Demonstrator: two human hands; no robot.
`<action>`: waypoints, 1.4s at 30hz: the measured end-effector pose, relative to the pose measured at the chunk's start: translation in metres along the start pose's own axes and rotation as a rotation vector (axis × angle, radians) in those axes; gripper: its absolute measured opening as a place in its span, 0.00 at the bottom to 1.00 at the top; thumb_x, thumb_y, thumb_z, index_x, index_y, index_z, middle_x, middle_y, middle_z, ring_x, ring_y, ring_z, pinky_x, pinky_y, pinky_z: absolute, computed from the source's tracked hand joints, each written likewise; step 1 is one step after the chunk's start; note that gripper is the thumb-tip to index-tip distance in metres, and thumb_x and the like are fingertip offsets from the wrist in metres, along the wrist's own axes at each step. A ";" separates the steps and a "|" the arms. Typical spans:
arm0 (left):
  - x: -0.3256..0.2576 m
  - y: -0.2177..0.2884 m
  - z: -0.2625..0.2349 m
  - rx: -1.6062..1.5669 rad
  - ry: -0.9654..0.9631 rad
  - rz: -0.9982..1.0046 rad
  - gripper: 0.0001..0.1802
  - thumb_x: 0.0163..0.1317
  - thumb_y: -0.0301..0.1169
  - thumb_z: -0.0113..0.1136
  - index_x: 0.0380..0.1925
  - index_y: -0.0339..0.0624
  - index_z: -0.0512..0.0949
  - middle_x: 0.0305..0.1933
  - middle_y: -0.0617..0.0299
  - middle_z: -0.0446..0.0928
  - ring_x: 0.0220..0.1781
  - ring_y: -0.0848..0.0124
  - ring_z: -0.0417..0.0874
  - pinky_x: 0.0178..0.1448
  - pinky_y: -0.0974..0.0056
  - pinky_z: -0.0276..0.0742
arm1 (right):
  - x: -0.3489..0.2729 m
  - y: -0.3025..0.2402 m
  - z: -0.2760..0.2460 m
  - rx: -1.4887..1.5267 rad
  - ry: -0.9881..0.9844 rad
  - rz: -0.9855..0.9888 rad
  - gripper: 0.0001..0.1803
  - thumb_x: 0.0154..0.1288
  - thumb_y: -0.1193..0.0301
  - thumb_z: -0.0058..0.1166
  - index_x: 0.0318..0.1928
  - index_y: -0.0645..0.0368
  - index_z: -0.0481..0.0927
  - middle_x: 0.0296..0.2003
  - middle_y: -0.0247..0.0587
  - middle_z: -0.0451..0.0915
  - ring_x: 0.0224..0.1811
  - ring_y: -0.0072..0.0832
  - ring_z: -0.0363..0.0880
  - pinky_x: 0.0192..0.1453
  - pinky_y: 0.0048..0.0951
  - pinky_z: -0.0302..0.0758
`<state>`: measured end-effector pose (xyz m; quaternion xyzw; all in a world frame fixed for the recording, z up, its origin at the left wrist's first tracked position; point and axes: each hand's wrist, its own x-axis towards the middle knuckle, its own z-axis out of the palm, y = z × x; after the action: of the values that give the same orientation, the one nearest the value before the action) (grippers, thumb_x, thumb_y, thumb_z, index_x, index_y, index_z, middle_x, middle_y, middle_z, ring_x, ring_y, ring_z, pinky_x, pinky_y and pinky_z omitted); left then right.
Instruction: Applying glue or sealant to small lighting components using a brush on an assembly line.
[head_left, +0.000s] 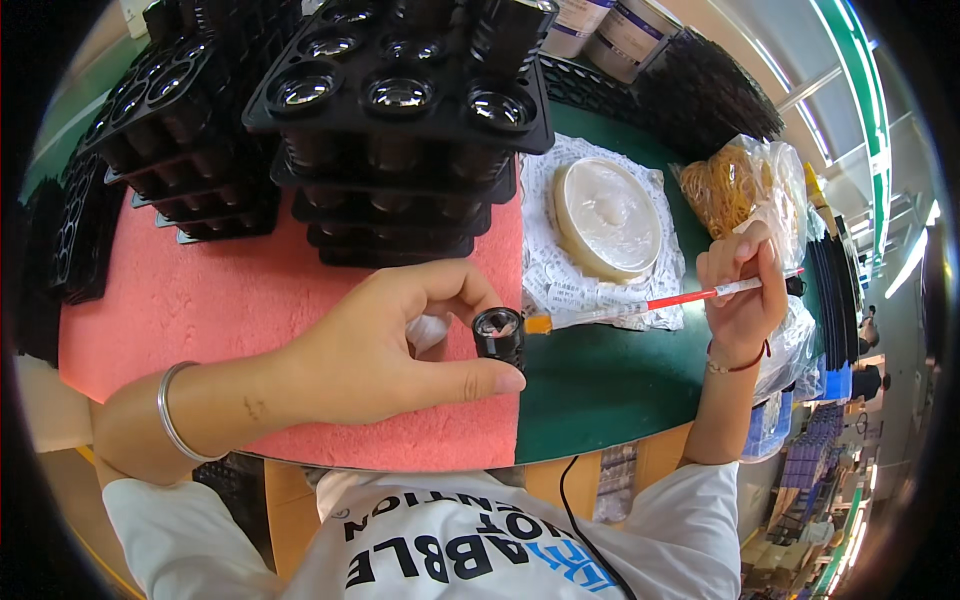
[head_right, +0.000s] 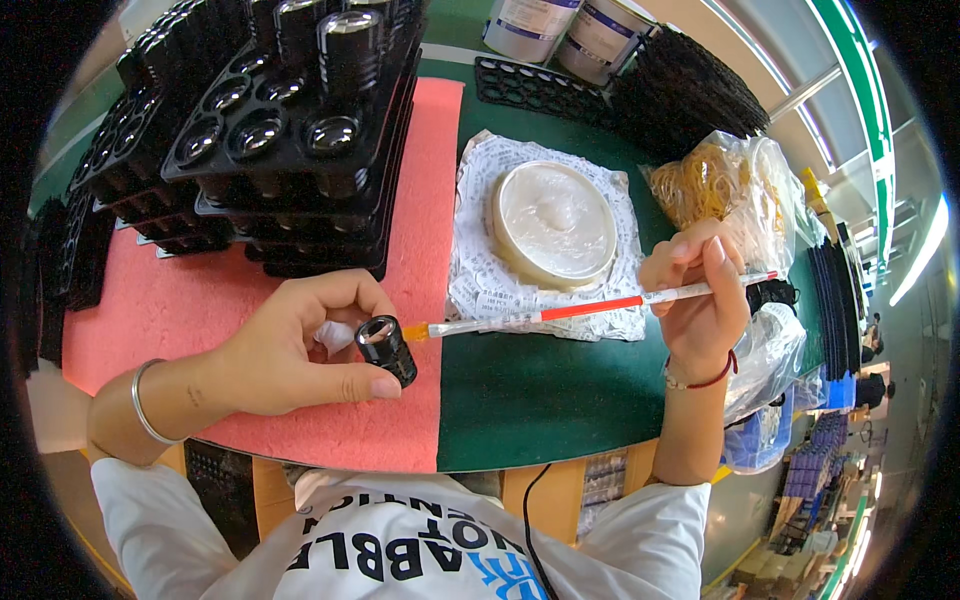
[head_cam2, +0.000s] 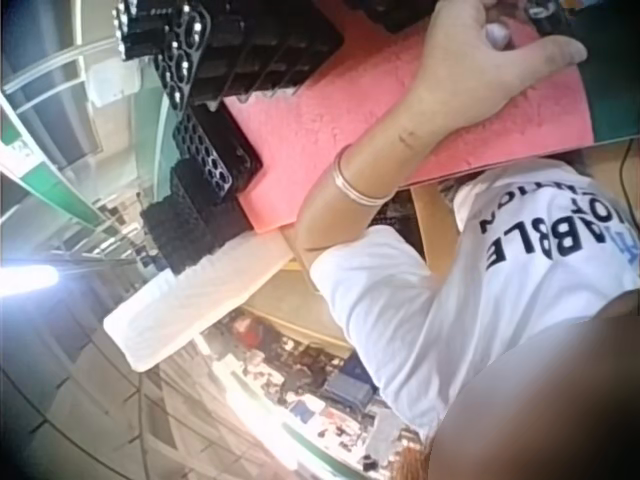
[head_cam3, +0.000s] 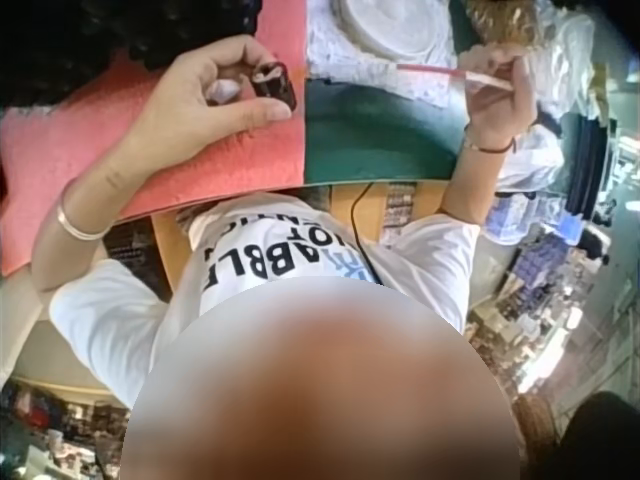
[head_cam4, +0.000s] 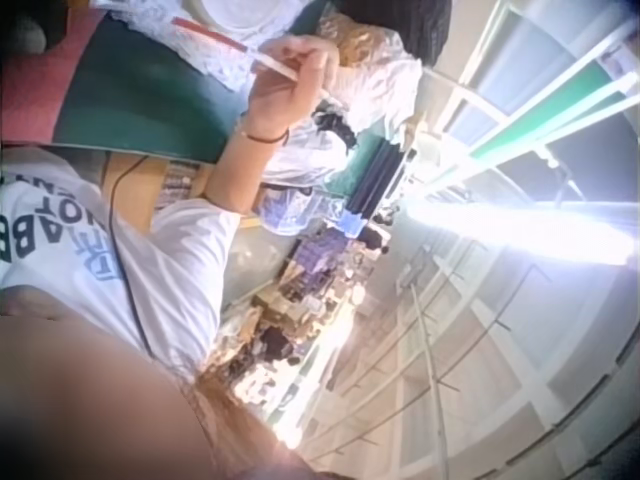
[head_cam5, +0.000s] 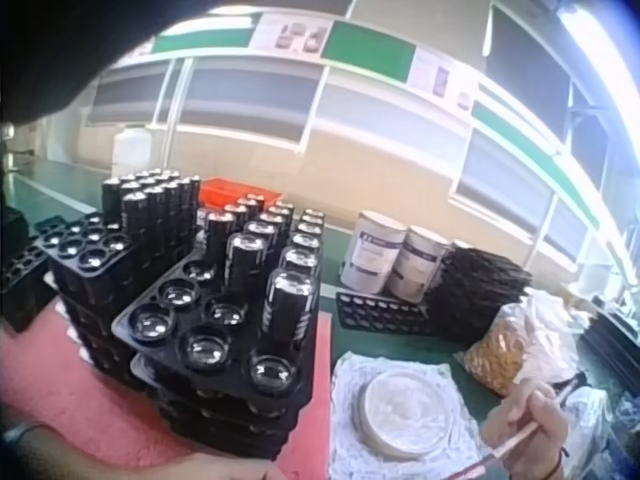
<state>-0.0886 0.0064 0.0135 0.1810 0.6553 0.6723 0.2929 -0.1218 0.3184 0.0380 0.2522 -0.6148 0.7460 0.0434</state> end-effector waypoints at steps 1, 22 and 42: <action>0.000 0.003 0.000 0.016 -0.005 -0.011 0.16 0.48 0.24 0.66 0.32 0.39 0.67 0.30 0.67 0.73 0.27 0.85 0.72 0.28 0.80 0.65 | 0.000 -0.001 0.001 0.018 0.026 0.000 0.15 0.67 0.65 0.32 0.30 0.60 0.68 0.13 0.37 0.67 0.14 0.19 0.63 0.21 0.21 0.59; -0.002 0.004 0.002 0.040 0.003 -0.021 0.15 0.49 0.27 0.65 0.32 0.41 0.69 0.29 0.71 0.72 0.25 0.88 0.64 0.27 0.80 0.58 | -0.001 -0.002 0.004 -0.039 0.096 0.038 0.15 0.65 0.64 0.35 0.27 0.60 0.69 0.14 0.37 0.68 0.13 0.20 0.64 0.21 0.21 0.60; 0.001 -0.001 0.002 -0.020 -0.002 0.011 0.14 0.53 0.25 0.62 0.38 0.38 0.69 0.33 0.71 0.70 0.29 0.89 0.65 0.30 0.81 0.61 | 0.001 -0.004 0.000 0.107 0.100 0.058 0.15 0.67 0.65 0.32 0.28 0.59 0.68 0.13 0.35 0.65 0.13 0.19 0.61 0.20 0.21 0.57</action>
<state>-0.0878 0.0080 0.0122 0.1824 0.6474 0.6801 0.2916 -0.1207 0.3192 0.0422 0.1986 -0.5780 0.7905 0.0390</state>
